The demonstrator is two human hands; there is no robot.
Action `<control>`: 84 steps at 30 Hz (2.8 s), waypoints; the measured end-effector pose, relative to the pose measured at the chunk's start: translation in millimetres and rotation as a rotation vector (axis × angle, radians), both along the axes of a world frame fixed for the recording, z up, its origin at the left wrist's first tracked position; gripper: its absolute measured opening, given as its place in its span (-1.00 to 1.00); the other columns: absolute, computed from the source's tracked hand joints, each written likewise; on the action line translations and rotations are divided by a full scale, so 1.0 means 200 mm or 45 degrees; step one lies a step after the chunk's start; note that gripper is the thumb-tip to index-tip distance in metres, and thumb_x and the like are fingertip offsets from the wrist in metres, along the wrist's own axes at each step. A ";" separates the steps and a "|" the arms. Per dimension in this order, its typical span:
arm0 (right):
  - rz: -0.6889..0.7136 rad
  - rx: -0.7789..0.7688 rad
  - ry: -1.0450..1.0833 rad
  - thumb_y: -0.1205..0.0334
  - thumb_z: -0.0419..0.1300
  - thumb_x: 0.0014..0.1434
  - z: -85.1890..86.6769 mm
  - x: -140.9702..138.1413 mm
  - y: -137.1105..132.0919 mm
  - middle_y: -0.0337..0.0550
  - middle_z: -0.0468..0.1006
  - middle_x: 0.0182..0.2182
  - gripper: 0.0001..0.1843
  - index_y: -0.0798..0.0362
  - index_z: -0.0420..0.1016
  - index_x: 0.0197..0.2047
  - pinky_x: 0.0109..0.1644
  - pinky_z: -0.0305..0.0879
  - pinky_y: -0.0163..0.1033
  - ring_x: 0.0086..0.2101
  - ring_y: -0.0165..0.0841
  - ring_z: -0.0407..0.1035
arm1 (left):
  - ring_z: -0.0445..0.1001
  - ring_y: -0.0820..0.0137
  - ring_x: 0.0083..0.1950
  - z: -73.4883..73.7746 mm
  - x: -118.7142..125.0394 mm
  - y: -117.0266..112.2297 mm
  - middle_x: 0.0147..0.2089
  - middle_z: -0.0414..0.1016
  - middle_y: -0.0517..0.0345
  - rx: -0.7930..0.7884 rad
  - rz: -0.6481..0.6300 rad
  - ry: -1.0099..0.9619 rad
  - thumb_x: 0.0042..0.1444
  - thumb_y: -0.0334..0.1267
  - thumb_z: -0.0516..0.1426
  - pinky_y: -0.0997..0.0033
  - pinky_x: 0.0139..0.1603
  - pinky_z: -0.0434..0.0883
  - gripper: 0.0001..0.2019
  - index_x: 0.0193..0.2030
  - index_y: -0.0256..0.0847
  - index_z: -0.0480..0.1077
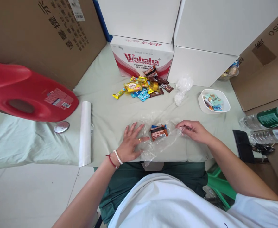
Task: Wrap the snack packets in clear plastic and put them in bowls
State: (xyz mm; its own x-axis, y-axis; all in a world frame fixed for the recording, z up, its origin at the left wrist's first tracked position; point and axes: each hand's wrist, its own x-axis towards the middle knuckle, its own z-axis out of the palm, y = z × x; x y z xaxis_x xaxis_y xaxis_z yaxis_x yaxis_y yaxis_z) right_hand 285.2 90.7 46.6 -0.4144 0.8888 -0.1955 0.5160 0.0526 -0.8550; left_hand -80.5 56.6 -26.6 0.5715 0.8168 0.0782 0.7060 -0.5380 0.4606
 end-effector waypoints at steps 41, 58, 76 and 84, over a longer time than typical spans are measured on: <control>0.605 0.521 -0.974 0.37 0.01 0.41 -0.05 -0.56 -0.12 0.07 0.44 0.12 -0.45 -0.14 0.36 0.39 -0.14 0.35 -0.19 0.01 -0.11 0.40 | 0.51 0.25 -0.19 0.01 0.20 0.24 -0.22 0.52 0.07 -0.221 0.970 -0.459 0.15 -0.21 0.18 0.19 -0.03 0.48 -0.91 -0.32 -0.13 0.46; -0.647 0.504 -0.545 -0.03 0.24 0.27 -0.31 -0.20 -0.16 0.24 0.44 0.10 -0.53 0.09 0.55 0.13 0.24 0.30 0.23 0.14 0.07 0.28 | 0.42 0.05 0.19 0.04 0.59 -0.03 0.16 0.52 -0.13 0.155 0.394 -0.085 0.24 -0.39 0.06 -0.04 0.17 0.38 -0.50 0.31 -0.16 0.41; 0.033 0.389 -0.856 0.35 0.06 0.38 -0.07 -0.78 0.13 0.09 0.52 -0.10 -0.79 0.12 0.54 -0.09 -0.04 0.33 -0.15 -0.15 -0.17 0.41 | 0.46 0.09 0.29 0.04 0.51 -0.17 0.13 0.61 -0.16 0.456 0.337 -0.063 0.19 -0.47 0.10 0.00 0.40 0.12 -0.73 -0.04 -0.28 0.56; 0.088 0.650 -0.957 0.01 0.36 0.24 -0.14 -0.83 0.00 0.13 0.46 -0.01 -0.53 0.15 0.47 0.07 0.08 0.33 0.06 0.02 -0.01 0.25 | 0.49 0.07 0.23 -0.03 0.17 -0.17 -0.09 0.68 0.06 0.637 0.632 -0.127 0.20 -0.41 0.15 -0.15 0.42 0.15 -0.84 -0.17 -0.14 0.54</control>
